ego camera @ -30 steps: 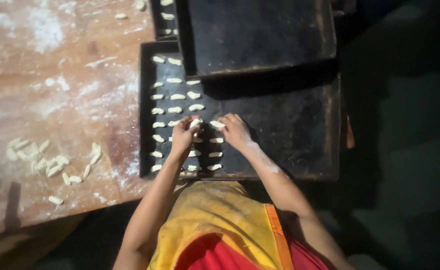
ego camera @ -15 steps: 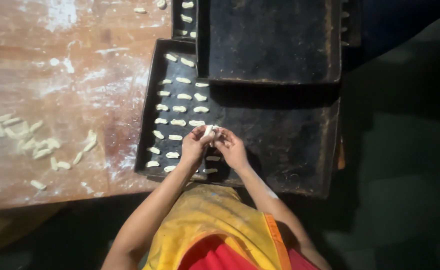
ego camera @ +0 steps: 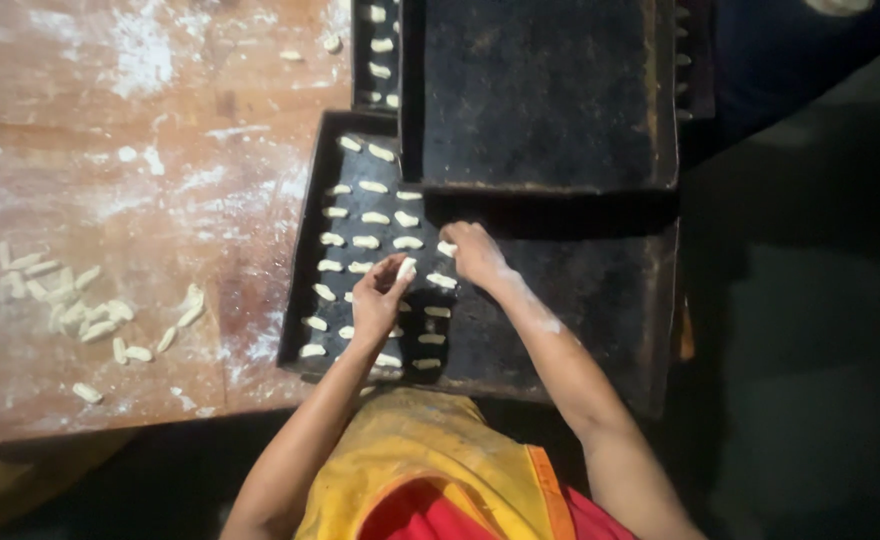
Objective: The person picks small dough pieces from a floured wooden table and places them one at a time in rows on dark baking trays, filling several trays. A coworker cuts dough strips into pieces on the table while the person continues arranging them on the trays.
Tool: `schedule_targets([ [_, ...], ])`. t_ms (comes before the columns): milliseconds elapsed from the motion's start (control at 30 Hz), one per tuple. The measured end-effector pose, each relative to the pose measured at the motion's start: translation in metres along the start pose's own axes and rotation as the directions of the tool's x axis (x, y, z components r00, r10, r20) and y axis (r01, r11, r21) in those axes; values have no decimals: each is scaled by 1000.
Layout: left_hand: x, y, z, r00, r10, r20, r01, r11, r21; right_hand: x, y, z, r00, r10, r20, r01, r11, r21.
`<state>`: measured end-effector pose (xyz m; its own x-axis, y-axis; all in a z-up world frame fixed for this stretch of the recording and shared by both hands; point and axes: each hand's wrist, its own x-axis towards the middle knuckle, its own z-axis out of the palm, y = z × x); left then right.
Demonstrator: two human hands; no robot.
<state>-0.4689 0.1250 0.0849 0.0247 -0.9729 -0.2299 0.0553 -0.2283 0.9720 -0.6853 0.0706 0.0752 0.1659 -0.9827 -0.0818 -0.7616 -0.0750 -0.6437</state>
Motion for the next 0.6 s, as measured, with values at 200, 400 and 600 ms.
schedule_targets([
  [200, 28, -2, 9, 991, 131, 1, -127, 963, 239, -6, 4, 10, 956, -258, -141, 263, 965, 19],
  [400, 93, 5, 42, 888, 409, 211, -456, 726, 514, -9, 50, 66, 901, -269, -339, 294, 956, 22],
  [600, 137, -19, 55, 776, 307, 551, -624, 504, 597, -36, 24, 36, 855, -236, -461, 321, 940, 114],
])
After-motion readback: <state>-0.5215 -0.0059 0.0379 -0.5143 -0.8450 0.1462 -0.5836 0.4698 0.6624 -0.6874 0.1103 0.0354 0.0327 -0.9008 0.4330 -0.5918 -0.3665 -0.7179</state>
